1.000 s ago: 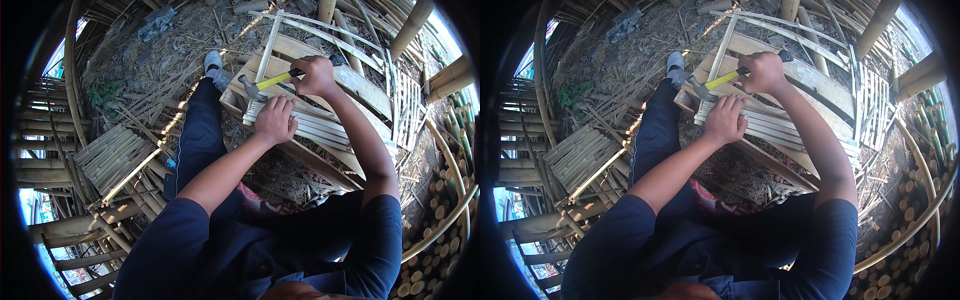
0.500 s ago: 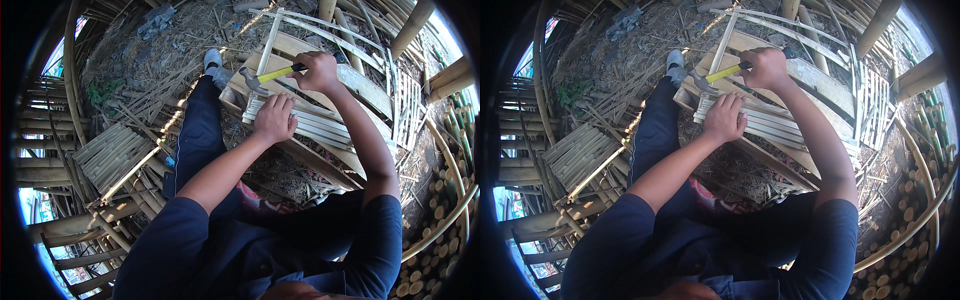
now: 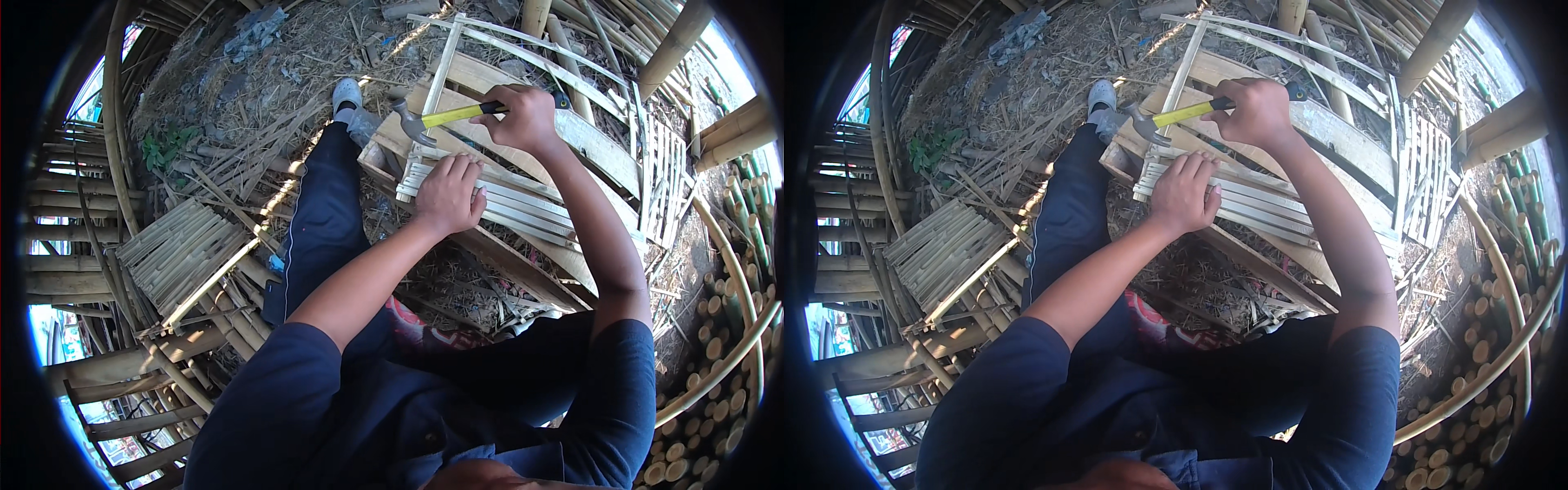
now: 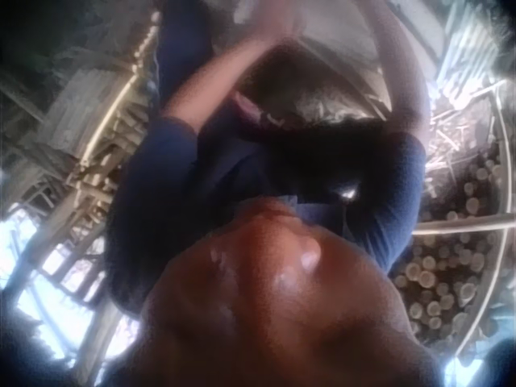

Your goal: The person assembles a wooden frame by hammering nails into thin wooden slats, then reaches into a plastic bag to retrieve more nails and continues hammering them into the structure.

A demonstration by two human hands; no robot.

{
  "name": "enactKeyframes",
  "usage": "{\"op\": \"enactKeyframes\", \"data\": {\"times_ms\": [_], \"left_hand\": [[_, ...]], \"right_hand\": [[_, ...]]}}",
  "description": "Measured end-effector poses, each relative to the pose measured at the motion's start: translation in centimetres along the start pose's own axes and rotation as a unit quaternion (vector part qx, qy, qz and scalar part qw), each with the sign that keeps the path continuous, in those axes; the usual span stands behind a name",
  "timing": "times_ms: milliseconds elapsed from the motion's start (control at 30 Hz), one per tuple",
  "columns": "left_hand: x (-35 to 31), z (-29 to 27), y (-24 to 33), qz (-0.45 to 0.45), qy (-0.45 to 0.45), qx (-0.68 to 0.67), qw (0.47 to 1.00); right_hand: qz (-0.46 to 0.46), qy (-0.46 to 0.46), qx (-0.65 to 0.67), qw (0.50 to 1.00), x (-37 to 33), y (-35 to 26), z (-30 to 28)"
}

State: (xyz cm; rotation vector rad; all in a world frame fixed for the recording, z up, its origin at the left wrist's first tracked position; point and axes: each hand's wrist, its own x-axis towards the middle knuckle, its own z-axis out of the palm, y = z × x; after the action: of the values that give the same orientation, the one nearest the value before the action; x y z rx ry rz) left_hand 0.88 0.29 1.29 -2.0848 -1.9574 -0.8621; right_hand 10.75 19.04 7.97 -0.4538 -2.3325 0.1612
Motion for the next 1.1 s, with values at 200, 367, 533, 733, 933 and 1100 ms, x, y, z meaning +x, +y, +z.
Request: {"op": "enactKeyframes", "data": {"times_ms": [200,367,533,733,933,1100], "left_hand": [[0.0,-0.1,0.0,-0.001,-0.002,-0.003,1.0],[-0.1,0.1,-0.2,-0.003,-0.006,-0.01,1.0],[0.0,0.0,-0.1,-0.001,-0.004,-0.001,1.0],[0.0,0.0,-0.1,-0.002,-0.007,0.0,1.0],[0.1,0.1,0.0,-0.005,-0.017,-0.003,1.0],[-0.2,-0.1,-0.1,-0.004,-0.012,0.0,1.0]], "right_hand": [[-0.037,0.016,0.011,0.999,-1.3,-0.2,0.1],[-0.044,-0.004,0.018,0.999,-1.5,-0.1,-0.2],[-0.034,-0.003,0.016,0.999,-1.5,-0.4,0.0],[-0.035,0.025,0.03,0.999,-1.6,-0.3,0.6],[0.031,-0.024,-0.007,0.999,-2.0,-0.7,1.7],[0.093,-0.074,0.026,0.993,-0.7,-1.6,0.4]]}}
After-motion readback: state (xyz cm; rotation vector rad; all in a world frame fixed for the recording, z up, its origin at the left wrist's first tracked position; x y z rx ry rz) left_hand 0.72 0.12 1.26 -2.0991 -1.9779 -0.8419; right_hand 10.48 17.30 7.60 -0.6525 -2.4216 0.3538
